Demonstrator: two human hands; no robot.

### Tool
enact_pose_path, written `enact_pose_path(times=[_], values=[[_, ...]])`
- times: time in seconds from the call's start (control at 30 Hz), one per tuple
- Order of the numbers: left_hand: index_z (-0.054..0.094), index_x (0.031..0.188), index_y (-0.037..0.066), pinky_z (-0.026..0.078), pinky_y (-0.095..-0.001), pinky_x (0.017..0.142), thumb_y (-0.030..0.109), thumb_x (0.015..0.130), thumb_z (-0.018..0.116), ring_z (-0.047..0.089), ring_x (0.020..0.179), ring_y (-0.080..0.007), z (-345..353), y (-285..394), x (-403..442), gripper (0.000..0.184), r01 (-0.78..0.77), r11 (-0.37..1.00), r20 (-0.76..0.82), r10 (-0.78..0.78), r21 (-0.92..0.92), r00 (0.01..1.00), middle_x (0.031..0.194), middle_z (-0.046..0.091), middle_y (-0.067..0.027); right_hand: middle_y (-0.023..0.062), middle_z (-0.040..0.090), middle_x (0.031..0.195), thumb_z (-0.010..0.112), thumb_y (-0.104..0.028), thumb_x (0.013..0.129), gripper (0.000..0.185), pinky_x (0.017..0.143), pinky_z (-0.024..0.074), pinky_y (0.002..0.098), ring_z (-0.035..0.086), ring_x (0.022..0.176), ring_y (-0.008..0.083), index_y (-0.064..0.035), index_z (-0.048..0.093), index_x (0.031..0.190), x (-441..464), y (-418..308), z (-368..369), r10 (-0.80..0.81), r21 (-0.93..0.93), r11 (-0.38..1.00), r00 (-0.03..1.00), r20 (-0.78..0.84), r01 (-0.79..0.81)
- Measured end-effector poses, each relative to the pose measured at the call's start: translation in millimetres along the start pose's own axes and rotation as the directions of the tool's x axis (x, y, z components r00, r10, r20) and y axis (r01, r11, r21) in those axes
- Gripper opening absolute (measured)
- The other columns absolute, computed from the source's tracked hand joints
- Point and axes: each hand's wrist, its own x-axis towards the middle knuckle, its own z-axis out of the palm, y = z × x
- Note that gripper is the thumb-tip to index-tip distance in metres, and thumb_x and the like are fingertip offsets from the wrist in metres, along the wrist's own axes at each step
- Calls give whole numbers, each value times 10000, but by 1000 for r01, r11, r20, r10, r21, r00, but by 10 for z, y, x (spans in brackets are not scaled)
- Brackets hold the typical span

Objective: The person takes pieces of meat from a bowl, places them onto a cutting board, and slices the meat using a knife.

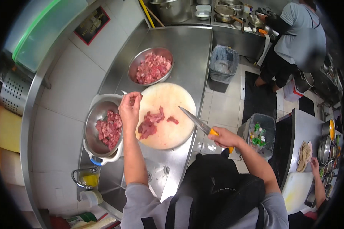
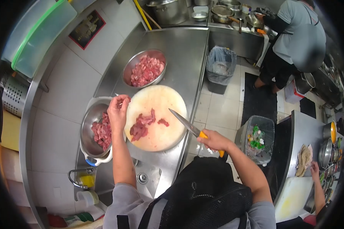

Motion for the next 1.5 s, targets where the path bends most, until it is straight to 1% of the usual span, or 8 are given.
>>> enact_pose_path(times=[0.13,0.27,0.5,0.83,0.9,1.07,1.27,1.5], values=[[715,1137,0,578,-312,918,57,1045,706,730,991,-159,25,-38,631,109,-242,967,5,242,81,970,1072,763,-88,53,627,710,646,-396,1092,356,495,488,351,598,532,153,-46,584,1105,-143,176,-7,18,23,1000,975,-223,-13],[731,1162,35,547,-359,1012,146,1053,721,699,1090,-213,82,69,1262,156,-245,960,-84,258,134,963,1157,762,-100,228,739,934,649,-452,1069,463,797,568,521,737,875,402,-26,619,1248,-487,416,-40,-29,-109,994,907,-421,-18],[679,1190,-40,571,-359,1005,51,1090,647,695,1077,-218,1299,693,1489,139,-384,889,79,414,-249,907,1189,715,-127,281,739,1009,684,-471,1023,478,860,550,586,711,985,510,-48,622,1237,-867,1000,27,8,-152,980,784,-620,-130],[712,986,34,565,-351,893,-73,911,697,705,971,-242,4167,2295,-586,130,-126,697,541,646,-706,538,1024,712,-103,254,751,1002,692,-435,1017,440,842,556,610,717,963,515,-78,618,1263,-817,1525,103,68,-113,978,785,-615,-174],[702,1075,25,597,-351,967,-80,980,648,734,1046,-216,4541,2437,-1063,151,-63,704,659,689,-707,303,1170,704,-112,259,753,1009,693,-440,1016,447,856,559,613,724,972,509,-83,619,1274,-831,1575,48,136,-71,971,779,-612,-226],[710,1203,30,595,-401,998,-108,936,626,734,1099,-290,5218,2613,-2062,312,-252,551,560,828,-796,40,1203,708,-145,280,751,1036,673,-469,1024,472,876,558,626,730,986,511,-91,618,1301,-792,1844,-94,117,-87,975,806,-581,-204],[714,1235,28,606,-380,968,-81,937,649,733,1086,-294,4944,2725,-1520,324,-119,717,715,696,-687,62,1208,709,-143,274,751,1057,663,-470,1030,474,883,561,618,725,1007,516,-93,608,1312,-861,1822,-309,137,-94,970,825,-549,-224],[733,1200,21,474,-452,1105,9,947,711,633,1244,-364,2738,1403,-514,254,-355,902,555,432,-247,711,1245,701,-180,266,740,1015,643,-475,1052,441,863,561,620,718,988,514,-98,595,1275,-818,1606,-314,7,-211,963,803,-596,-165]])
